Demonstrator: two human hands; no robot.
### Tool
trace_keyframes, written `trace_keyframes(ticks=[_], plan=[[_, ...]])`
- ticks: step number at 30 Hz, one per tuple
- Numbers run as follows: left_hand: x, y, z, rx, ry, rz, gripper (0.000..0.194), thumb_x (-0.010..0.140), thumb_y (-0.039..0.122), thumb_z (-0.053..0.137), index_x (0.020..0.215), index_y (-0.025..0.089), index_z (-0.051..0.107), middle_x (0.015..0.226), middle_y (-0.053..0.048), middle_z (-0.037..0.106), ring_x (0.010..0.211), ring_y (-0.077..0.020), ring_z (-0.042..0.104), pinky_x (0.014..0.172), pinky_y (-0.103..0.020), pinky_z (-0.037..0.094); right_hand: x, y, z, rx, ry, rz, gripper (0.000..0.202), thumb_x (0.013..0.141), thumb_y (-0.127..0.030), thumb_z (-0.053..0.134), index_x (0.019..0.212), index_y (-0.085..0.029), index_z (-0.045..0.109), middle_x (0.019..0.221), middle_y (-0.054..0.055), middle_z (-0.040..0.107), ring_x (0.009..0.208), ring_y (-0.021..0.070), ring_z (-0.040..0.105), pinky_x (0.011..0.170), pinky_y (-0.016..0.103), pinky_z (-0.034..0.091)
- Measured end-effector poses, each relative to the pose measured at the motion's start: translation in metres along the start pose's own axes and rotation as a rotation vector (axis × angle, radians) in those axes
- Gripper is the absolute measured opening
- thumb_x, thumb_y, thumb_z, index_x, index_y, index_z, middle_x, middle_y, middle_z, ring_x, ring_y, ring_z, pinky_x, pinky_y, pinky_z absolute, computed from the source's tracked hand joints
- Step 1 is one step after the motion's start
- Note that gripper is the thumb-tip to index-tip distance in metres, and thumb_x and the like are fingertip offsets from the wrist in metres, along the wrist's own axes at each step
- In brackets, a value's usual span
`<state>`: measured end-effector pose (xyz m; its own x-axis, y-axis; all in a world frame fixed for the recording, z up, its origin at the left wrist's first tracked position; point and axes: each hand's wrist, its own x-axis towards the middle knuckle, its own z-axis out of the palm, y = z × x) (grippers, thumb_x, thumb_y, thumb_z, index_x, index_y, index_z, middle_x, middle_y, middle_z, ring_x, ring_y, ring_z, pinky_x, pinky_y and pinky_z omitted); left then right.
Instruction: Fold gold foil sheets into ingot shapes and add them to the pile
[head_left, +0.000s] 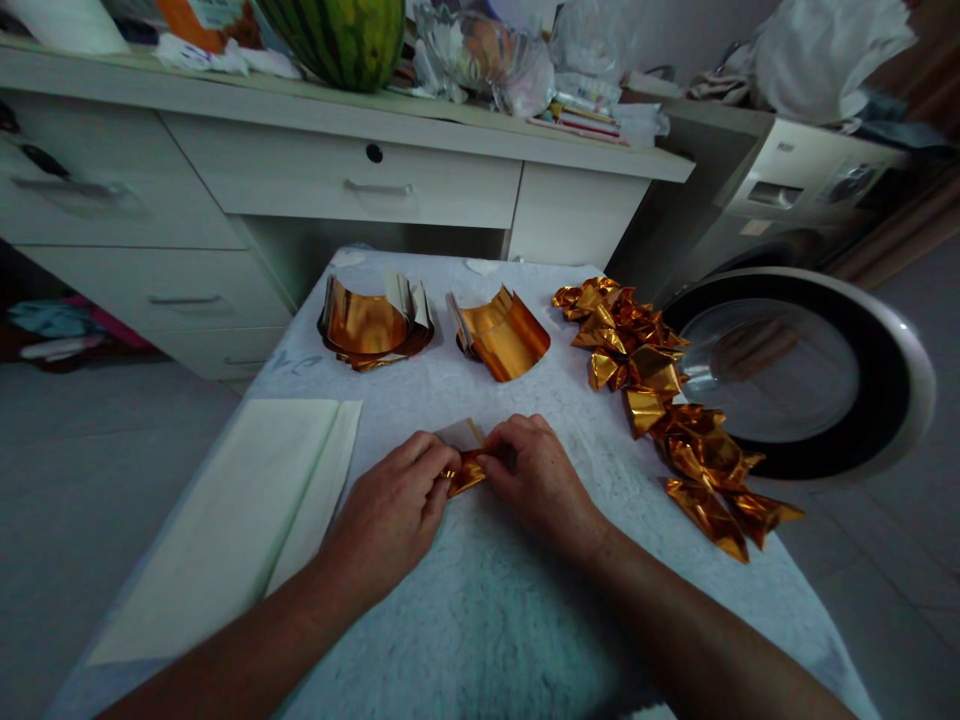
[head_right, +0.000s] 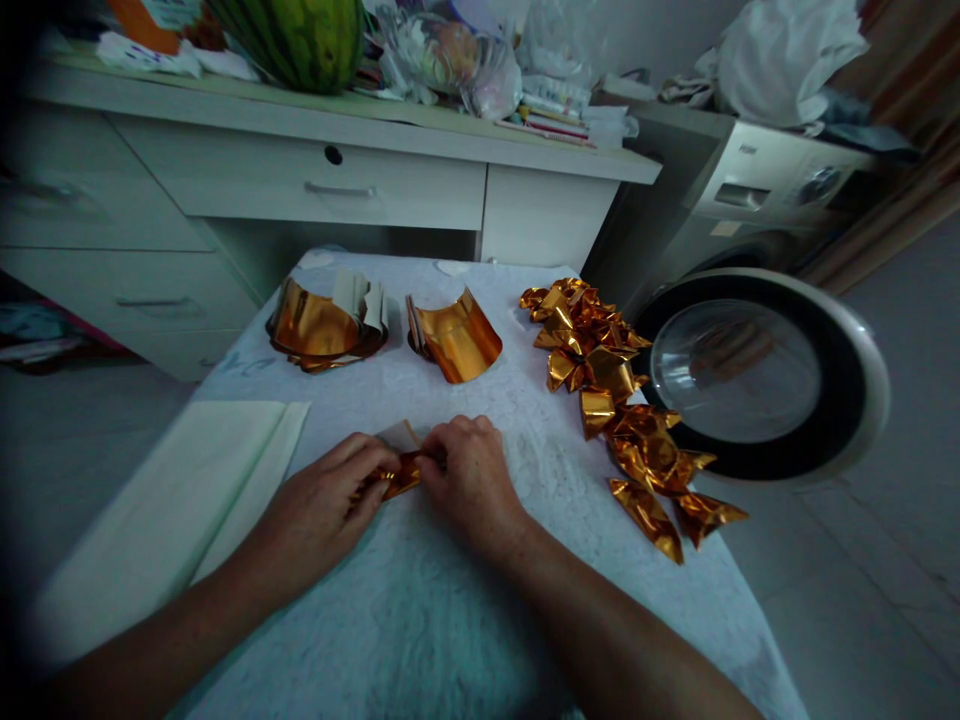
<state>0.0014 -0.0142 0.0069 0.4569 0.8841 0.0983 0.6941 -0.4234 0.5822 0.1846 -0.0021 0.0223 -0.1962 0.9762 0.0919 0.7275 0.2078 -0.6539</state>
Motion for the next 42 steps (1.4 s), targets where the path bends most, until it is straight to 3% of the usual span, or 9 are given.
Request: trace_keyframes(ticks=[6, 9, 15, 19, 27, 31, 35, 39, 42], plan=[[0.001, 0.002, -0.001, 0.028, -0.004, -0.019, 0.015, 0.091, 0.013, 0.042, 0.088, 0.020, 0.055, 0.092, -0.002, 0.051, 0.084, -0.0192, 0.057, 0.074, -0.035, 0.048, -0.002, -0.003, 0.001, 0.061, 0.064, -0.040, 0.018, 0.076, -0.005, 0.068, 0.068, -0.018, 0.058, 0.072, -0.001, 0.060, 0.076, 0.0148, 0.052, 0.073, 0.029, 0.037], [0.000, 0.001, 0.001, 0.024, 0.058, -0.025, 0.012, 0.089, 0.013, 0.045, 0.092, 0.021, 0.053, 0.097, -0.003, 0.049, 0.088, -0.0202, 0.057, 0.078, -0.038, 0.051, -0.002, -0.003, 0.002, 0.063, 0.060, -0.031, 0.018, 0.076, -0.005, 0.069, 0.068, -0.018, 0.059, 0.072, 0.000, 0.062, 0.076, 0.0156, 0.052, 0.073, 0.030, 0.038], [-0.002, -0.002, 0.006, 0.035, 0.255, -0.016, 0.050, 0.080, 0.007, 0.053, 0.124, 0.023, 0.038, 0.124, -0.009, 0.039, 0.111, -0.0244, 0.054, 0.089, -0.043, 0.055, -0.003, -0.001, 0.002, 0.068, 0.049, -0.013, 0.015, 0.077, -0.007, 0.069, 0.071, -0.019, 0.061, 0.075, 0.001, 0.063, 0.080, 0.0170, 0.053, 0.073, 0.030, 0.039], [-0.002, -0.003, 0.008, 0.057, 0.309, 0.035, 0.049, 0.079, 0.005, 0.054, 0.122, 0.022, 0.036, 0.128, -0.010, 0.038, 0.119, -0.0262, 0.049, 0.093, -0.045, 0.054, -0.003, -0.002, 0.002, 0.077, 0.047, -0.019, 0.016, 0.077, -0.007, 0.069, 0.070, -0.019, 0.061, 0.074, 0.000, 0.063, 0.078, 0.0160, 0.053, 0.074, 0.030, 0.039], [-0.002, 0.001, 0.005, 0.096, 0.163, 0.039, 0.020, 0.086, 0.006, 0.048, 0.096, 0.023, 0.045, 0.123, -0.008, 0.045, 0.115, -0.0271, 0.047, 0.095, -0.049, 0.049, -0.002, -0.003, 0.002, 0.094, 0.052, -0.020, 0.018, 0.073, -0.004, 0.066, 0.068, -0.019, 0.058, 0.072, 0.000, 0.060, 0.076, 0.0160, 0.052, 0.072, 0.029, 0.039], [-0.002, -0.003, 0.006, 0.041, 0.250, 0.002, 0.037, 0.082, 0.007, 0.052, 0.114, 0.023, 0.041, 0.122, -0.009, 0.051, 0.115, -0.0277, 0.046, 0.098, -0.051, 0.045, -0.003, -0.003, 0.002, 0.127, 0.069, -0.030, 0.017, 0.076, -0.006, 0.066, 0.069, -0.019, 0.058, 0.072, 0.000, 0.060, 0.077, 0.0165, 0.052, 0.072, 0.029, 0.040], [0.000, -0.003, 0.004, -0.024, 0.369, -0.118, 0.055, 0.081, 0.022, 0.064, 0.129, 0.025, 0.037, 0.127, -0.010, 0.050, 0.124, -0.0302, 0.043, 0.104, -0.055, 0.038, -0.004, -0.004, -0.001, 0.177, 0.078, -0.100, 0.019, 0.076, -0.006, 0.068, 0.069, -0.020, 0.057, 0.072, -0.001, 0.060, 0.078, 0.0163, 0.052, 0.072, 0.029, 0.040], [0.001, 0.000, -0.006, -0.284, 0.309, -0.211, 0.054, 0.084, 0.031, 0.064, 0.132, 0.026, 0.041, 0.118, -0.007, 0.060, 0.113, -0.0255, 0.057, 0.093, -0.043, 0.048, -0.004, -0.005, -0.005, 0.236, 0.115, -0.199, 0.020, 0.079, -0.011, 0.069, 0.067, -0.020, 0.054, 0.070, -0.002, 0.057, 0.075, 0.0153, 0.050, 0.070, 0.028, 0.039], [0.002, 0.002, -0.014, -0.460, 0.168, -0.252, 0.033, 0.085, 0.034, 0.064, 0.115, 0.023, 0.058, 0.100, -0.003, 0.068, 0.091, -0.0205, 0.065, 0.075, -0.032, 0.052, -0.005, -0.006, -0.008, 0.274, 0.141, -0.261, 0.019, 0.080, -0.011, 0.067, 0.068, -0.020, 0.055, 0.069, -0.002, 0.057, 0.074, 0.0147, 0.050, 0.070, 0.028, 0.038]])
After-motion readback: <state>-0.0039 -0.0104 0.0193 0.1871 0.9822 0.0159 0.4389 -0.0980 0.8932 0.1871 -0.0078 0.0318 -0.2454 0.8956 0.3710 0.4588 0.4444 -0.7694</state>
